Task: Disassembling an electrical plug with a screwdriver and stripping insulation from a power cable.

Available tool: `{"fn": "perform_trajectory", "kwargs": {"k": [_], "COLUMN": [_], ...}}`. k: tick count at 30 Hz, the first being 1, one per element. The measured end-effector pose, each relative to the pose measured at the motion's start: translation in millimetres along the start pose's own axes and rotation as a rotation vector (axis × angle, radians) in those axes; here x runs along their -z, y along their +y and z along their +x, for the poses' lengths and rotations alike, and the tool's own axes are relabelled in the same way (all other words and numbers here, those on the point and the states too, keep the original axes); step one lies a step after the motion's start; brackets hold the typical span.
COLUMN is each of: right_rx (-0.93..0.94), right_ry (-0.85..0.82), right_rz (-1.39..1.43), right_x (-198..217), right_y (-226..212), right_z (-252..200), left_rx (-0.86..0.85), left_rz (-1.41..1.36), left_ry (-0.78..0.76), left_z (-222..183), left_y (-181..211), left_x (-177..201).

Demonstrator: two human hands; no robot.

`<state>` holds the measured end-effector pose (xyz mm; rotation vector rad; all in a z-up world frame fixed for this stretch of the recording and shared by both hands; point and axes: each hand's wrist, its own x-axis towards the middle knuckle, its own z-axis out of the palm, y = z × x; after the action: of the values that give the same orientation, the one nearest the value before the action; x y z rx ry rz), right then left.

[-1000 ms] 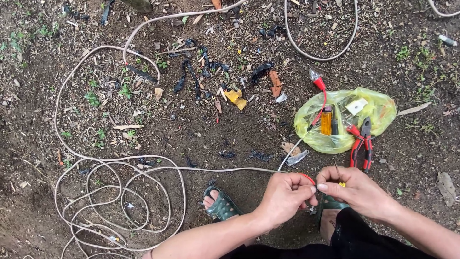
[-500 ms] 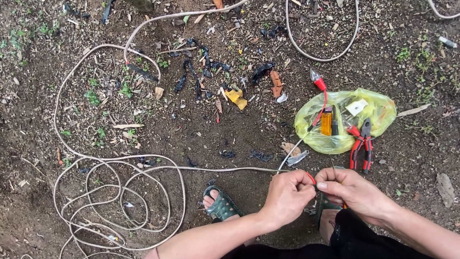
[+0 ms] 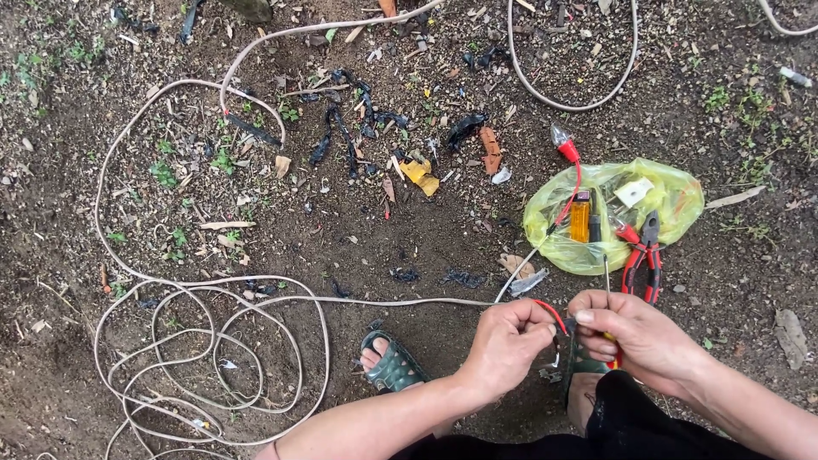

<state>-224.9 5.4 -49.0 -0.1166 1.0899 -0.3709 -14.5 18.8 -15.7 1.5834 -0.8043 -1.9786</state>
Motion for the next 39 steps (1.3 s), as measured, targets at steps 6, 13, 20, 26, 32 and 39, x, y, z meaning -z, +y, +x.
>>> {"fn": "perform_trajectory", "kwargs": {"k": [6, 13, 20, 26, 32, 39], "right_rx": [0.015, 0.028, 0.067, 0.088, 0.026, 0.026], "right_ry": [0.031, 0.031, 0.023, -0.031, 0.090, 0.317], "right_rz": [-0.073, -0.214, -0.157, -0.149, -0.144, -0.023], "right_x": [0, 3, 6, 10, -1, 7], "right_y": [-2, -4, -2, 0, -14, -35], "right_z": [2, 0, 0, 1, -1, -1], "left_rx": [-0.010, -0.216, -0.720, -0.642, -0.722, -0.785], "left_rz": [0.020, 0.588, 0.799, 0.927, 0.997, 0.949], "left_ry": [-0.010, 0.037, 0.076, -0.126, -0.138, -0.113], "left_z": [-4, -9, -3, 7, 9, 1], "left_y": [6, 40, 47, 37, 33, 43], "left_x": [3, 17, 35, 30, 29, 34]}}
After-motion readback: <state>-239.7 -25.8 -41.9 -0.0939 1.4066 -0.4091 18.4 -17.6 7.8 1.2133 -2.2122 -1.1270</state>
